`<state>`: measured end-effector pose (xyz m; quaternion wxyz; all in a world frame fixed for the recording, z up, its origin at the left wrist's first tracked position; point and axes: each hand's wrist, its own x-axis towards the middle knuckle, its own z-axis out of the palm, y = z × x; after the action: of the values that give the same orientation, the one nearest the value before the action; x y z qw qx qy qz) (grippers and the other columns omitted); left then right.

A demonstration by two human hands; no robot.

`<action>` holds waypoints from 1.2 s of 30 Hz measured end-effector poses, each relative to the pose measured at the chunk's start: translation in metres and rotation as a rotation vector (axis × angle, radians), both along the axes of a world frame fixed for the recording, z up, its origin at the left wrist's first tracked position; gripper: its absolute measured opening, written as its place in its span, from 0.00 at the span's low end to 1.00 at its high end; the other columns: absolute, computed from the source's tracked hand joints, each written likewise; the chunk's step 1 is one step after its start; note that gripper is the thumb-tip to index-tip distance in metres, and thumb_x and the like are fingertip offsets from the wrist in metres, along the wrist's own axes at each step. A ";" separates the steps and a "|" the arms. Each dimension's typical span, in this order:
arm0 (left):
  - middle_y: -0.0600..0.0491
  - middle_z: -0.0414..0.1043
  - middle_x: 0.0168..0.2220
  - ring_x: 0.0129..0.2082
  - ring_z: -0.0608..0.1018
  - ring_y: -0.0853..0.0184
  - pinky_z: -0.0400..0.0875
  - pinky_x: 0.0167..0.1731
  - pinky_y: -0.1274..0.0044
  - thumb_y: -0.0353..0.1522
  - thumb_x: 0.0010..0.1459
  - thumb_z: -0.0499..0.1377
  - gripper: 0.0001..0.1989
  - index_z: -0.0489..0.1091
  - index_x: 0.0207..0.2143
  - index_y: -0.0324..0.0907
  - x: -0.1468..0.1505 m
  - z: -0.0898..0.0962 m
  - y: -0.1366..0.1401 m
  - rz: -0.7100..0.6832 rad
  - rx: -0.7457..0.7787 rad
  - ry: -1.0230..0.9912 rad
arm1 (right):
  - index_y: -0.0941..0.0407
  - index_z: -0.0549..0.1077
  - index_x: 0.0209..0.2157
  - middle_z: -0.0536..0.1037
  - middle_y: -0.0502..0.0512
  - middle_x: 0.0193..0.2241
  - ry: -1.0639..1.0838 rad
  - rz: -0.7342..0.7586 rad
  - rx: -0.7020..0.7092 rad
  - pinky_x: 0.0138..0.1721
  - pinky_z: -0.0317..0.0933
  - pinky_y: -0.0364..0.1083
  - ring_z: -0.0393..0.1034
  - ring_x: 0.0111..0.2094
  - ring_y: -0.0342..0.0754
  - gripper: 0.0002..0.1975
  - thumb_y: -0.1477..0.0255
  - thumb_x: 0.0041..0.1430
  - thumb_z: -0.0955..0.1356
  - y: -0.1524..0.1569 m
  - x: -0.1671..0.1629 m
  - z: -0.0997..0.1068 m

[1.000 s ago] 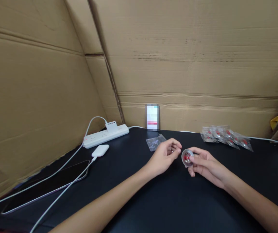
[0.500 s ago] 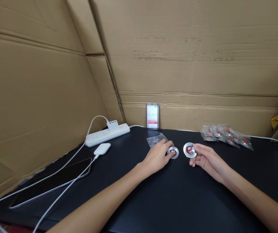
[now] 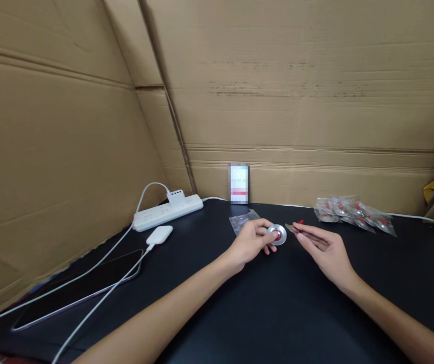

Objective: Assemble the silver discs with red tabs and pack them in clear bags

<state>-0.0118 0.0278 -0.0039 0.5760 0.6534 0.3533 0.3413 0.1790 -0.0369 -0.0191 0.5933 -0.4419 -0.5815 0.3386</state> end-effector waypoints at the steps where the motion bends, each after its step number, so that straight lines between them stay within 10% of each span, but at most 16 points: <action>1: 0.48 0.75 0.27 0.25 0.77 0.66 0.69 0.24 0.77 0.41 0.51 0.65 0.17 0.69 0.35 0.36 0.002 0.002 -0.003 -0.027 -0.039 -0.053 | 0.53 0.78 0.45 0.79 0.57 0.46 -0.098 -0.030 0.067 0.54 0.64 0.59 0.74 0.48 0.57 0.15 0.67 0.54 0.72 0.000 -0.001 -0.001; 6: 0.44 0.76 0.34 0.31 0.79 0.65 0.73 0.35 0.72 0.42 0.57 0.60 0.18 0.72 0.38 0.34 0.007 0.006 -0.014 -0.155 -0.202 -0.265 | 0.48 0.77 0.46 0.78 0.53 0.47 -0.394 -0.088 0.241 0.54 0.64 0.58 0.72 0.50 0.57 0.15 0.71 0.55 0.71 -0.001 -0.001 -0.004; 21: 0.44 0.72 0.47 0.45 0.76 0.63 0.67 0.53 0.65 0.35 0.56 0.64 0.18 0.71 0.48 0.39 0.010 0.001 -0.019 -0.243 -0.458 -0.519 | 0.48 0.78 0.44 0.79 0.53 0.45 -0.323 -0.084 0.217 0.49 0.67 0.56 0.75 0.45 0.56 0.14 0.71 0.55 0.71 -0.006 -0.005 0.004; 31: 0.44 0.75 0.41 0.40 0.80 0.62 0.69 0.50 0.65 0.33 0.55 0.64 0.21 0.68 0.50 0.39 0.008 0.002 -0.014 -0.261 -0.422 -0.484 | 0.52 0.68 0.52 0.77 0.58 0.45 -0.125 -0.008 0.134 0.49 0.66 0.53 0.72 0.45 0.53 0.22 0.69 0.56 0.71 -0.006 -0.007 0.009; 36: 0.45 0.77 0.36 0.38 0.80 0.61 0.69 0.50 0.62 0.33 0.53 0.66 0.23 0.67 0.51 0.38 0.004 0.003 -0.012 -0.272 -0.362 -0.430 | 0.55 0.74 0.37 0.76 0.56 0.33 -0.171 -0.007 0.080 0.36 0.66 0.48 0.70 0.33 0.49 0.09 0.66 0.55 0.71 -0.001 0.000 0.006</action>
<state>-0.0073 0.0158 -0.0005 0.7849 0.4945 0.1877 0.3228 0.1787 -0.0380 -0.0129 0.5598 -0.4470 -0.6415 0.2742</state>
